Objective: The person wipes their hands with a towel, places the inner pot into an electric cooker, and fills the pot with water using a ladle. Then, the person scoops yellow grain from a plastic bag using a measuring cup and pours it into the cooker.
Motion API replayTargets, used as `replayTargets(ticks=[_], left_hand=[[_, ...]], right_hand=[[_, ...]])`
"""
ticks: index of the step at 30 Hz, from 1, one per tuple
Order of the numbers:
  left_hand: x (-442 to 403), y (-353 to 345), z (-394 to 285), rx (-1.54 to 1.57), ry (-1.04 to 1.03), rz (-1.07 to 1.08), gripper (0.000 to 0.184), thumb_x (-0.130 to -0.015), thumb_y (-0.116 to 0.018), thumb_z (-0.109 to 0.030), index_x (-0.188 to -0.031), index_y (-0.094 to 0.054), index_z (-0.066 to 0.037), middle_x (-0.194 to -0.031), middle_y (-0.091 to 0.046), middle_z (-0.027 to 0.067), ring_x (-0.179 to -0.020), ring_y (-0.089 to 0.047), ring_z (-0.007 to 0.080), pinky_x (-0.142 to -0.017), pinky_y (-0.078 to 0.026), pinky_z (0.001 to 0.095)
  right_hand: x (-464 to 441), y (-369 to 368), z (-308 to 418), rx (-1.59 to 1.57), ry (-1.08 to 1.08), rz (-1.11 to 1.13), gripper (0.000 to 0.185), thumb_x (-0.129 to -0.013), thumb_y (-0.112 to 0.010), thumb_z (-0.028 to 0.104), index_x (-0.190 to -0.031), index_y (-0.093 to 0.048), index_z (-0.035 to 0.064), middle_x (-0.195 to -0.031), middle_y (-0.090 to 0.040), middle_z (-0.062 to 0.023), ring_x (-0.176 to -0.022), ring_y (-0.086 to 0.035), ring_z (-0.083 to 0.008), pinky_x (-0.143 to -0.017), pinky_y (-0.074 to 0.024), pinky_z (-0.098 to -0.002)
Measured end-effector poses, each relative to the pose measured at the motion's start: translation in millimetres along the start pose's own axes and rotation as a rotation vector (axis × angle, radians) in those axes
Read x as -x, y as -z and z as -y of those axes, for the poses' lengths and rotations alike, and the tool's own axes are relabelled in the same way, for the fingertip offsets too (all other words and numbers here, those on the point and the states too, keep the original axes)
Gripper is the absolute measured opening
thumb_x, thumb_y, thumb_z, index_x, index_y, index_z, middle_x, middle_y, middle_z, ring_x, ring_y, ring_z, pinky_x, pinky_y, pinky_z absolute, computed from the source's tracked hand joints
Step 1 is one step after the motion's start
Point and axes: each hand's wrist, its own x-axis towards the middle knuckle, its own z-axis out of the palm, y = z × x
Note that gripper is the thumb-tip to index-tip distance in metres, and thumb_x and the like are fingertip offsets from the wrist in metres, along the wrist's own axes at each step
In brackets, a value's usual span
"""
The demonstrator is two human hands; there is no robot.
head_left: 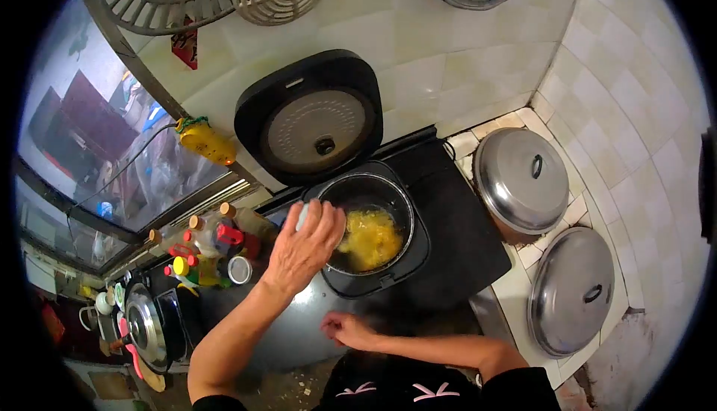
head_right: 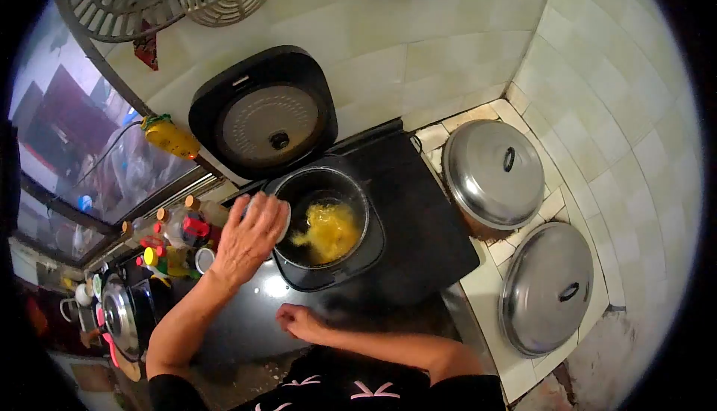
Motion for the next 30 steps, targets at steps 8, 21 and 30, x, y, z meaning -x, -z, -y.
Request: replayTargets(ticks=[8, 21, 30], left_hand=[[4.7, -12.7, -6.5, 0.136, 0.128, -0.005, 0.048, -0.077, -0.055, -0.016, -0.122, -0.049, -0.003, -0.115, -0.051, 0.0118, -0.110, -0.048, 0.0255, -0.097, -0.035, 0.0421], [81.7, -7.5, -33.1, 1.096, 1.002, -0.214, 0.070, -0.062, -0.077, -0.019, -0.122, -0.046, -0.003, -0.111, -0.055, 0.0137, -0.110, -0.052, 0.0283, -0.093, -0.041, 0.0385], [285.9, 52.3, -144.0, 1.288, 1.595, -0.751, 0.078, -0.061, -0.080, -0.010, -0.126, -0.039, -0.002, -0.119, -0.049, 0.0116, -0.111, -0.051, 0.0215, -0.095, -0.042, 0.0344]], right_hand=[[-3.0, -16.1, -28.3, -0.076, -0.005, 0.156, 0.010, -0.084, -0.055, 0.006, -0.094, -0.057, 0.0059, -0.071, -0.057, -0.0020, -0.052, -0.050, -0.0101, -0.047, -0.0417, -0.0272], [-20.0, -37.7, -30.5, -0.003, -0.271, 0.356, 0.010, -0.081, -0.054, 0.009, -0.090, -0.057, 0.0051, -0.065, -0.055, -0.0027, -0.049, -0.052, -0.0119, -0.045, -0.0427, -0.0274], [11.0, -163.9, -69.9, 0.200, -0.111, 0.752, 0.010, -0.082, -0.053, 0.013, -0.086, -0.056, 0.0048, -0.064, -0.054, -0.0028, -0.049, -0.051, -0.0123, -0.043, -0.0427, -0.0285]])
